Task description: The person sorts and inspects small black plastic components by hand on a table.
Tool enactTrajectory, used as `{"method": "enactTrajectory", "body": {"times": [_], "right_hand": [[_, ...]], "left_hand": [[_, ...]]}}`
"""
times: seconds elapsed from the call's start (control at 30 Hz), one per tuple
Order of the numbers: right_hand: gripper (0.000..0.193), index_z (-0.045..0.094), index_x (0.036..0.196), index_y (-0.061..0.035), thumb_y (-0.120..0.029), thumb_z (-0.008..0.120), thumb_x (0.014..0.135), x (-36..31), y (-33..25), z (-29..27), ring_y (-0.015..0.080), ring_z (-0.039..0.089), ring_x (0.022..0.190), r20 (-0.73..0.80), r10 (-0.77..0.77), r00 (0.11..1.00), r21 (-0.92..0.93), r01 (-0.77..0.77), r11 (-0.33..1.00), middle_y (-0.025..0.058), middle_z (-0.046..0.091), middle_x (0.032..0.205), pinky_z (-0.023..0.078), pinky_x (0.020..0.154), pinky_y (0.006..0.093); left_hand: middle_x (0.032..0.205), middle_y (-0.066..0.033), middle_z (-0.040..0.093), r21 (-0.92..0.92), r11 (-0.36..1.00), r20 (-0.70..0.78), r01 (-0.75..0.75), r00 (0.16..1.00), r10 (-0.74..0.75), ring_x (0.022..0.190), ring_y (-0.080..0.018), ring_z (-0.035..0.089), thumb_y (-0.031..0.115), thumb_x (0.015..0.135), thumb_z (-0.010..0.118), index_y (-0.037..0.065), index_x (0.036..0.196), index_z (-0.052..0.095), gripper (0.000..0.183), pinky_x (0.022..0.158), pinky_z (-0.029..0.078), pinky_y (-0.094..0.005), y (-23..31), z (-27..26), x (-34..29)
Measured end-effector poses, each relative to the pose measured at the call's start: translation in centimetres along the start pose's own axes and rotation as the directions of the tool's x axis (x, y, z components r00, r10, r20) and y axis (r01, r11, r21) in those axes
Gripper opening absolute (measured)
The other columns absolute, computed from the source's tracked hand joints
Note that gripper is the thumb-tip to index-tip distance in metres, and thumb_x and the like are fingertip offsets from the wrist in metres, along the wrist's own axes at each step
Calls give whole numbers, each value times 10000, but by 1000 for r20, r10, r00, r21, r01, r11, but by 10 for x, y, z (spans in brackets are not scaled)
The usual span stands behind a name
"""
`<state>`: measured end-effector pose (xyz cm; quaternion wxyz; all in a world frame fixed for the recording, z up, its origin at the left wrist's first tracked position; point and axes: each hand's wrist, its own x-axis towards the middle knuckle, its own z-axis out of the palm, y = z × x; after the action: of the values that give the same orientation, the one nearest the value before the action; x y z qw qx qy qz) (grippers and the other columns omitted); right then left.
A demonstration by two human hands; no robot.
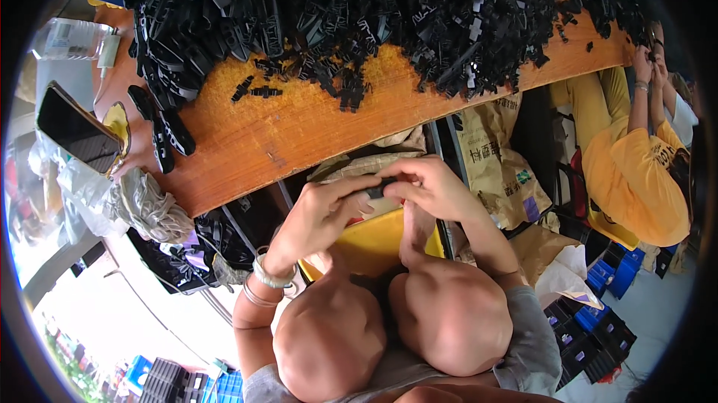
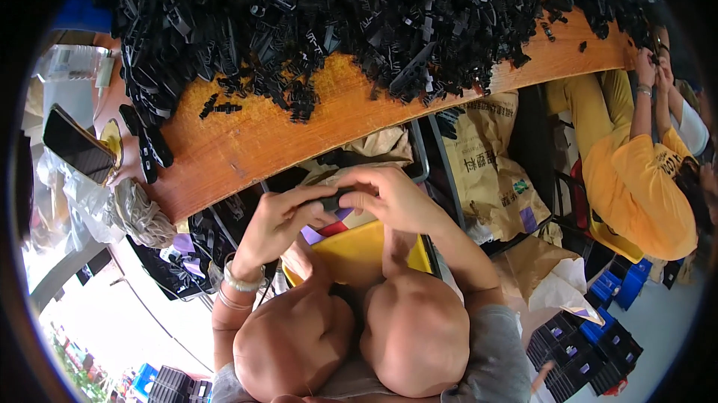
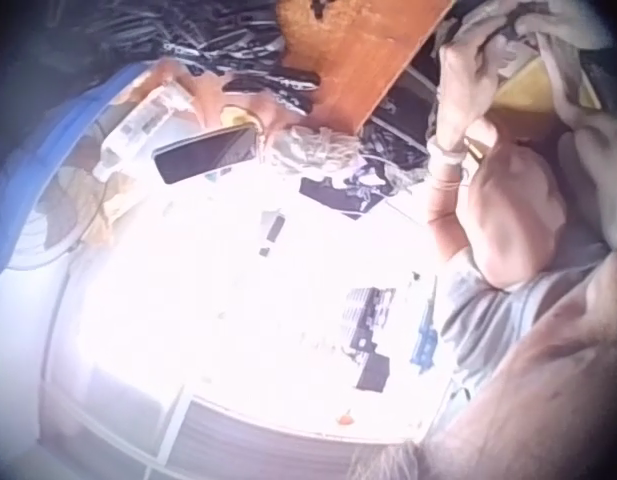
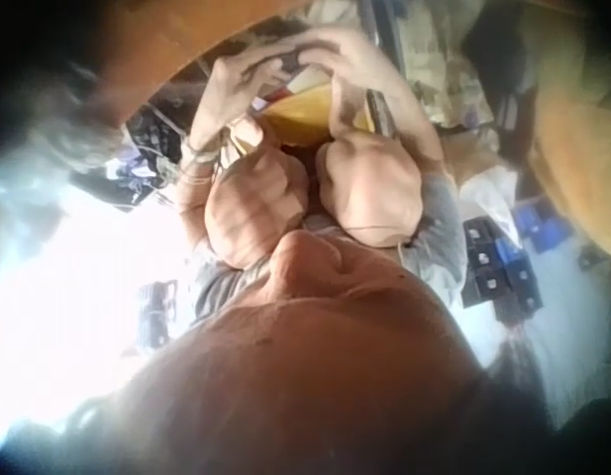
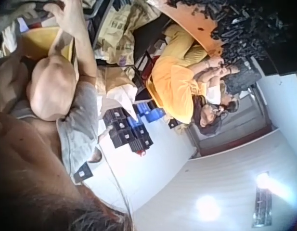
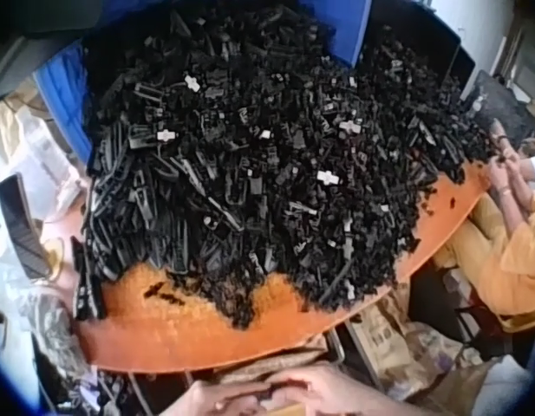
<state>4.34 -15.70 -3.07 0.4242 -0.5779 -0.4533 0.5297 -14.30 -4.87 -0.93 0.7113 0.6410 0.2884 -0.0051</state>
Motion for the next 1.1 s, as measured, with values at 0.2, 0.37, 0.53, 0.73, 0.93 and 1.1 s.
{"method": "enactTrajectory", "body": {"times": [0.2,0.37,0.53,0.73,0.93,1.1], "right_hand": [[223,627,1021,18,-125,627,850,12,138,14,229,650,730,-208,397,894,-74,-419,905,157,654,775,493,653,308],[316,621,1128,-56,-117,635,818,37,184,27,273,654,865,130,579,805,-684,-349,640,138,676,982,504,789,356],[304,677,1055,-127,-198,680,759,30,238,31,306,631,966,284,580,764,-698,-250,671,131,667,1019,491,844,393],[382,650,1092,-103,-251,710,745,35,217,30,276,599,1039,-91,655,750,-758,-478,443,181,640,1055,448,913,384],[314,641,1071,-145,-148,629,757,17,222,-18,350,285,1335,-56,262,963,-928,-147,343,170,347,1419,197,1093,518],[131,625,875,-61,-90,551,771,-6,172,-53,329,605,829,138,327,935,-890,-28,455,150,627,778,394,829,468]], "left_hand": [[1050,-205,644,589,798,-162,131,986,-42,1004,-342,620,136,828,615,9,1250,515,452,882,490,-366,-160,14,38],[1029,-217,637,788,590,-187,178,981,-46,1004,-368,601,173,779,629,37,1161,576,409,874,481,-404,-263,22,47],[888,-173,664,741,582,-205,337,937,-281,872,-329,643,212,779,611,122,924,686,187,757,512,-422,-274,18,72],[676,-150,599,639,730,-454,242,885,104,682,-335,610,153,761,578,75,765,603,82,610,483,-408,-267,-7,65],[676,-193,586,762,646,-319,31,887,334,666,-378,608,98,775,555,54,879,581,116,559,482,-428,-232,24,48],[584,-180,577,760,648,-57,-47,989,139,528,-359,589,127,798,567,29,830,519,113,475,468,-420,-150,32,6]]}}
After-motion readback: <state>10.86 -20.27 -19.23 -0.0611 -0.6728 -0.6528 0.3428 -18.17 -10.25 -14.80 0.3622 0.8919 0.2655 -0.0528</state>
